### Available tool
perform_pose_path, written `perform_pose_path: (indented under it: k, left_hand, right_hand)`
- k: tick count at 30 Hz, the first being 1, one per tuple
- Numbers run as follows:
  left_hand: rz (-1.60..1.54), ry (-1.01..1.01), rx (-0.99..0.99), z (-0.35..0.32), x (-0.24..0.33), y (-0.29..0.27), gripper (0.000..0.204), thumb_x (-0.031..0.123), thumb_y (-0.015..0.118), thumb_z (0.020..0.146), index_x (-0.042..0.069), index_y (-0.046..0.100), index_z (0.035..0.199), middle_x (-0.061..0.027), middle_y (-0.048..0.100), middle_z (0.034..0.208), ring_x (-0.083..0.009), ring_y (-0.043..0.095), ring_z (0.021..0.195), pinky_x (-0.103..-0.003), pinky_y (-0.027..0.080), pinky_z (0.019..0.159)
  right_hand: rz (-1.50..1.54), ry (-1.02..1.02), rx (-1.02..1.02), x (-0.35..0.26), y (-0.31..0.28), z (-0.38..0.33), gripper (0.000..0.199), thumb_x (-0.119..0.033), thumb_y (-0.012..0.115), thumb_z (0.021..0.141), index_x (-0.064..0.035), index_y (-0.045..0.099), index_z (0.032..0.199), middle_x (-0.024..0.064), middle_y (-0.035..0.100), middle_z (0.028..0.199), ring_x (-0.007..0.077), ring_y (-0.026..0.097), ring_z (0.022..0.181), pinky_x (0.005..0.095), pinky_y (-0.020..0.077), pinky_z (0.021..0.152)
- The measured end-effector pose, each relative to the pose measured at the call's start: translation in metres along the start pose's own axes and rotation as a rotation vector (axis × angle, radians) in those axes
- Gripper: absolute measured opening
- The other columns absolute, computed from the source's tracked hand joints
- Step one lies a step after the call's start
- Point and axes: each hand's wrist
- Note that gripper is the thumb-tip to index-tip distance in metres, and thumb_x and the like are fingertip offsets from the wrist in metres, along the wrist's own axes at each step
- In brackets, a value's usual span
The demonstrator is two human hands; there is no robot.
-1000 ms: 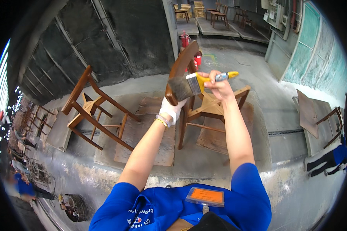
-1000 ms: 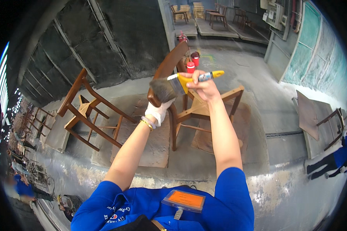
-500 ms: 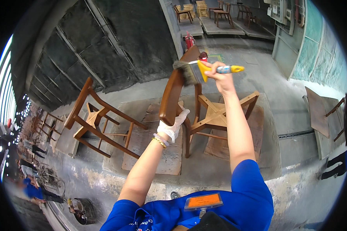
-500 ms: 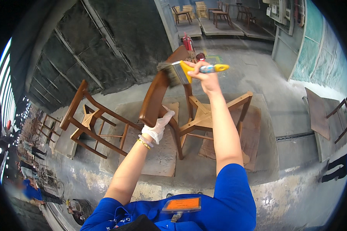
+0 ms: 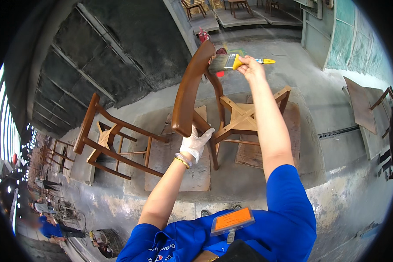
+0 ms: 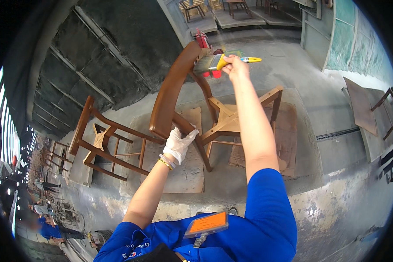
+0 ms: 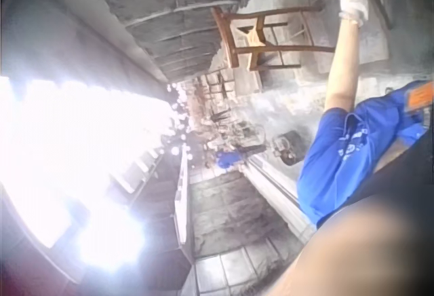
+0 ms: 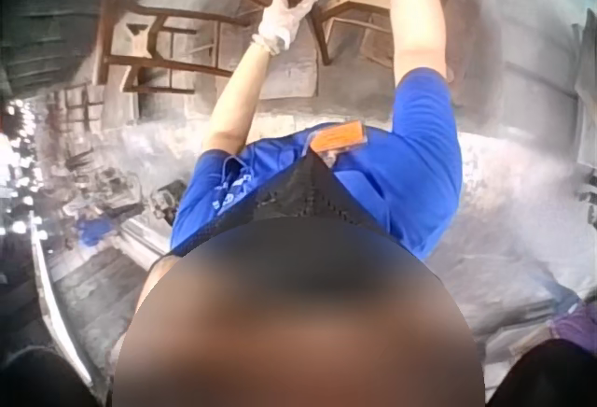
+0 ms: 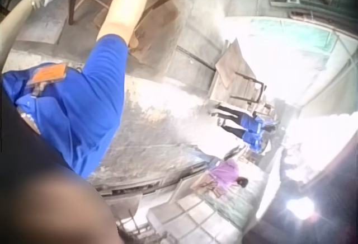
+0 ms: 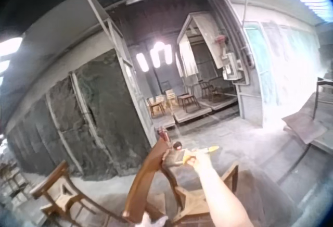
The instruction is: The person uses a yellow-handled brush to sweep dust and debris from the surfaces of wooden chairs in a workshop. They rotate and reposition the chairs to reach different areas, including legs, seat, and backrest, while another worker moves nearby.
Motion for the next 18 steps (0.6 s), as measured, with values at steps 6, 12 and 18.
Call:
perform_pose_path:
  k: [6, 12, 18]
  left_hand:
    - [-0.044, 0.032, 0.018, -0.002, 0.001, 0.004, 0.029, 0.015, 0.079, 0.094, 0.001, 0.067, 0.117, -0.0057, 0.073, 0.111, -0.0129, 0.064, 0.104, -0.032, 0.05, 0.094]
    - [-0.08, -0.047, -0.159, -0.007, -0.008, -0.007, 0.032, 0.011, 0.078, 0.095, 0.0, 0.065, 0.122, -0.0058, 0.073, 0.116, -0.0117, 0.063, 0.106, -0.029, 0.049, 0.097]
    - [-0.239, -0.111, -0.221, -0.021, -0.02, -0.023, 0.033, 0.012, 0.079, 0.094, 0.0, 0.065, 0.122, -0.0063, 0.074, 0.116, -0.0118, 0.066, 0.107, -0.029, 0.051, 0.097]
  right_hand:
    - [-0.166, 0.332, -0.215, -0.011, 0.012, -0.028, 0.033, 0.011, 0.072, 0.085, -0.0038, 0.057, 0.109, 0.0174, 0.074, 0.104, 0.0352, 0.076, 0.098, 0.0506, 0.0648, 0.088]
    - [-0.131, 0.217, -0.293, -0.012, 0.011, -0.113, 0.031, 0.007, 0.071, 0.089, -0.0037, 0.052, 0.11, 0.0178, 0.072, 0.109, 0.0301, 0.077, 0.096, 0.0436, 0.0664, 0.086]
    - [-0.046, 0.288, -0.36, 0.0, -0.034, -0.186, 0.021, 0.004, 0.075, 0.088, -0.0093, 0.06, 0.095, 0.0109, 0.075, 0.096, 0.0237, 0.076, 0.082, 0.0367, 0.0631, 0.072]
Point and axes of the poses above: each hand's wrist, its own z-axis towards the middle knuckle, its own y-axis out of the palm, x = y × z
